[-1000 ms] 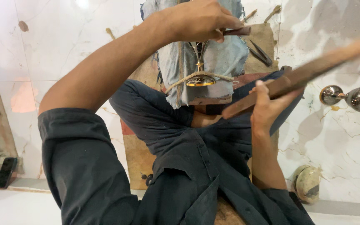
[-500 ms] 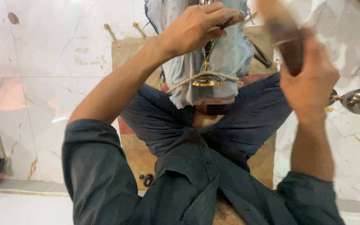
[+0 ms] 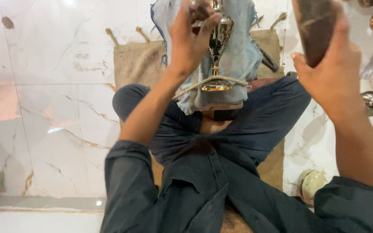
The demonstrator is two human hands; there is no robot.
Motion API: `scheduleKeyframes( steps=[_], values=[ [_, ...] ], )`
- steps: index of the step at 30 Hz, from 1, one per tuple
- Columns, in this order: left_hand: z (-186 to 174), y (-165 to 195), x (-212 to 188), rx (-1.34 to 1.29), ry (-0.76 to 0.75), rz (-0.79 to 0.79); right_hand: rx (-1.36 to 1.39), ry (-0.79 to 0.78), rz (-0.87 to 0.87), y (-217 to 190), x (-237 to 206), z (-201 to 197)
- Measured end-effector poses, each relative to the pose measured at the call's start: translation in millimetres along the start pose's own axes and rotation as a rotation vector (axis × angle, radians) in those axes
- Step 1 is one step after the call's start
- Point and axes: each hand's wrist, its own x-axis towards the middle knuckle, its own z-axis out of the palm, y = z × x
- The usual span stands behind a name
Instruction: The person sits cross-legged on the floor and repeatedly hammers a small metal vessel placed on a cloth-covered block. They hold the vessel with one hand and strike it with a hammer in the other, rotating the vessel to work different areas.
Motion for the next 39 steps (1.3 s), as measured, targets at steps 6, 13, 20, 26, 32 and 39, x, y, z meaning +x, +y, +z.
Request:
scheduleKeyframes(
  steps=[6, 13, 20, 26, 32, 39],
  values=[
    [21.6, -9.9, -21.0, 0.111, 0.137, -0.149, -0.500, -0.301, -0.109, 16.4, 9.3, 22.6],
    [36.3, -12.5, -27.2, 0.039, 0.260, -0.077, -0.345, -0.057, -0.253, 23.2, 49.3, -11.5],
    [32.6, -1.6, -21.3, 0.296, 0.137, -0.019, -0.415, -0.184, -0.404, 2.8, 58.4, -43.2],
    [16.8, 10.0, -1.4, 0.323, -0.109, 0.058, -0.382, -0.094, -0.296, 25.8, 36.8, -33.5],
    [6.3, 13.5, 23.0, 0.289, -0.335, 0.120, -0.277, -0.005, -0.198, 54.6, 25.6, -16.9],
    [10.1, 10.8, 50.9, 0.328, -0.526, 0.140, -0.086, -0.084, 0.018, 55.3, 0.0, 0.2]
  ],
)
